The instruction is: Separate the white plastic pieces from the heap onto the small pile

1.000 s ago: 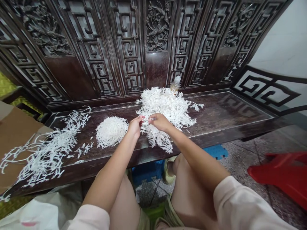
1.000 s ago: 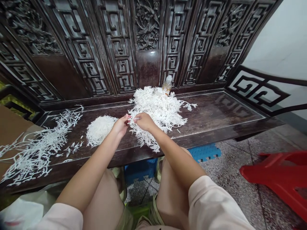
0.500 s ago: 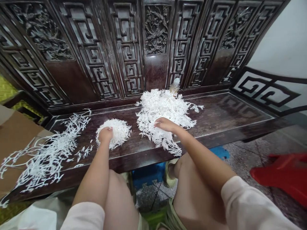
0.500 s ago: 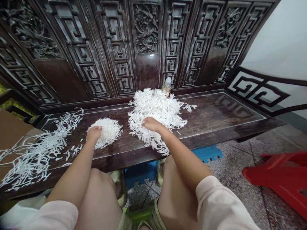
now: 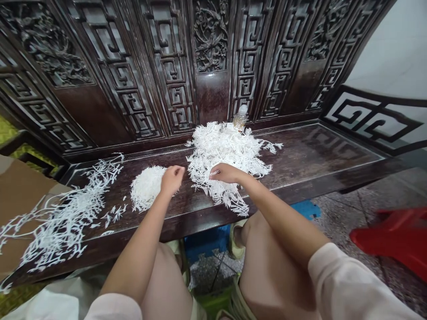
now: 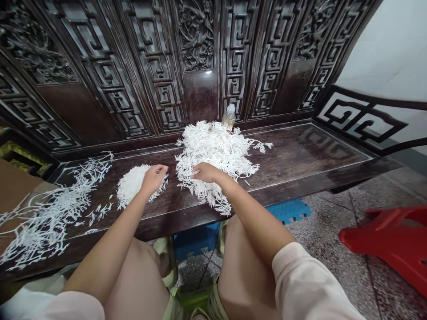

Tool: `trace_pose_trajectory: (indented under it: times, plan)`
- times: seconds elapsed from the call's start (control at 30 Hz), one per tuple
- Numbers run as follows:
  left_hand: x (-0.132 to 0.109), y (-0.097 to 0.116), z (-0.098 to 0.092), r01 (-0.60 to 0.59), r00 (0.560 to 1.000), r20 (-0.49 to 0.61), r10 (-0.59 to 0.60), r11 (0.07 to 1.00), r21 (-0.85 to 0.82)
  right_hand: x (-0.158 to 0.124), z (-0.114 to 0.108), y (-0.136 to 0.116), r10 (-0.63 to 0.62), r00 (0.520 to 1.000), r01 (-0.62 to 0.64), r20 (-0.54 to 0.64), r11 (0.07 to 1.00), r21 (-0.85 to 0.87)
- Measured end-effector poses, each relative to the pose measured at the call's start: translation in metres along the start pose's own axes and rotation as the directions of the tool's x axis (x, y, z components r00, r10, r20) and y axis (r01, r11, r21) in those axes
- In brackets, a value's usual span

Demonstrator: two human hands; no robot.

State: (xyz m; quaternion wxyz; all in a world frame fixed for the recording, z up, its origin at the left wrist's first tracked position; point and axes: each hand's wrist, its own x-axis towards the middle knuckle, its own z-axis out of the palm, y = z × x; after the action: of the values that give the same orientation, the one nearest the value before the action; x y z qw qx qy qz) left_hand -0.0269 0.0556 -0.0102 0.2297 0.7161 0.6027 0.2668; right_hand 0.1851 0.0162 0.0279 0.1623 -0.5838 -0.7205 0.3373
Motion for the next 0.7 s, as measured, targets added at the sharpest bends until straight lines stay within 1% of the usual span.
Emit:
trace_pose_trajectory:
  times: [0.03,0.07,0.1,0.13,0.17,0.23,0.3,0.37,0.43,0.5,0.6,0.7]
  plan:
    - [-0.004,0.012,0.005,-0.07,0.993,0.09,0.08,0.992,-0.107,0.0,0.001,-0.001,-0.002,1.0,0.002,0.01,1.0,0.003]
    - [-0.008,0.024,0.01,-0.12,0.977,0.152,0.152,0.972,-0.201,-0.001,0.001,-0.003,-0.001,1.0,0.0,0.019,1.0,0.005]
    - [-0.013,0.033,0.014,-0.151,0.959,0.192,0.21,0.948,-0.281,-0.001,0.002,-0.004,0.006,1.0,-0.006,0.027,1.0,0.01]
    - [-0.017,0.04,0.018,-0.169,0.947,0.205,0.246,0.928,-0.333,-0.002,0.002,-0.005,0.012,0.999,-0.013,0.038,1.0,0.016]
    - [-0.021,0.045,0.022,-0.177,0.944,0.2,0.261,0.915,-0.362,-0.002,0.002,-0.005,0.016,0.999,-0.017,0.049,1.0,0.025]
    - [-0.026,0.05,0.024,-0.185,0.956,0.149,0.253,0.913,-0.364,-0.003,0.003,-0.006,0.013,0.998,-0.015,0.062,0.999,0.041]
    - [-0.028,0.051,0.023,-0.2,0.966,0.086,0.244,0.915,-0.35,-0.003,0.003,-0.006,-0.003,0.998,0.0,0.056,0.999,0.047]
    - [-0.028,0.05,0.021,-0.212,0.966,0.059,0.251,0.903,-0.373,-0.001,0.005,-0.005,-0.012,1.0,0.01,0.029,0.999,0.053]
    - [-0.026,0.048,0.018,-0.181,0.974,0.043,0.222,0.881,-0.437,0.0,0.006,-0.006,-0.043,0.999,0.044,-0.008,0.993,0.11]
    - [-0.023,0.046,0.017,-0.097,0.991,0.029,0.134,0.838,-0.536,0.001,0.008,-0.007,-0.104,0.993,0.112,-0.049,0.97,0.214]
    - [-0.019,0.043,0.018,0.056,0.998,0.063,-0.018,0.719,-0.692,0.001,0.009,-0.012,-0.173,0.978,0.202,-0.118,0.925,0.323]
    - [-0.019,0.043,0.022,0.163,0.987,0.13,-0.099,0.597,-0.785,0.001,0.01,-0.019,-0.169,0.974,0.212,-0.151,0.914,0.345]
